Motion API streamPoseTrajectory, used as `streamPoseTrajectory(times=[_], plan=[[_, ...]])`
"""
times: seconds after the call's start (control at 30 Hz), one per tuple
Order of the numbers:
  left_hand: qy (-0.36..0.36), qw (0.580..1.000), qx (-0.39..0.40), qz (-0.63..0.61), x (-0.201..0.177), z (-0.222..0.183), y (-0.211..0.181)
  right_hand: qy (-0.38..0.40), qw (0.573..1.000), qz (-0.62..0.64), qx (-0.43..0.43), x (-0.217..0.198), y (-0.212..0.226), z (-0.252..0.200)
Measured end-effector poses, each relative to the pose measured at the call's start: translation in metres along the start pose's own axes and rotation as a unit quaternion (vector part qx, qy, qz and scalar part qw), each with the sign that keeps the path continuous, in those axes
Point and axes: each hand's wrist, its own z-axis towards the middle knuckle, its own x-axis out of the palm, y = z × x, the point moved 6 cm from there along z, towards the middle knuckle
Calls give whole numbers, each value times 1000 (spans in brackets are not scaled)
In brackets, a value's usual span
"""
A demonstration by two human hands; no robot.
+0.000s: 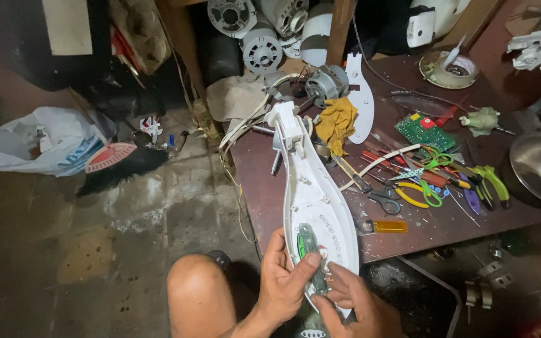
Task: Searching through a tray of various screws and small metal components to find and fit the correct parts into a plastic appliance housing.
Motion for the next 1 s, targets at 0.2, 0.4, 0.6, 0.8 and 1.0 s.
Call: streamPoseTrajectory(times=[0.2, 0.4, 0.6, 0.8, 1.0], plan=[[-13, 1000, -16, 8, -2, -1, 1, -26, 995, -70, -63, 4, -9, 4], [-6, 1000, -8, -12, 2, -2, -2, -140, 943, -8, -303, 0, 9, -14], [2, 1000, 16, 1, 1, -2, -3, -187, 886, -29, -423, -6, 27, -28], [-11, 999, 18, 38, -2, -2, -3, -200, 846, -43, -493, -5, 28, -29], [-82, 981, 49, 171, -26, -3, 6, -215, 807, -33, -548, -14, 34, -34]])
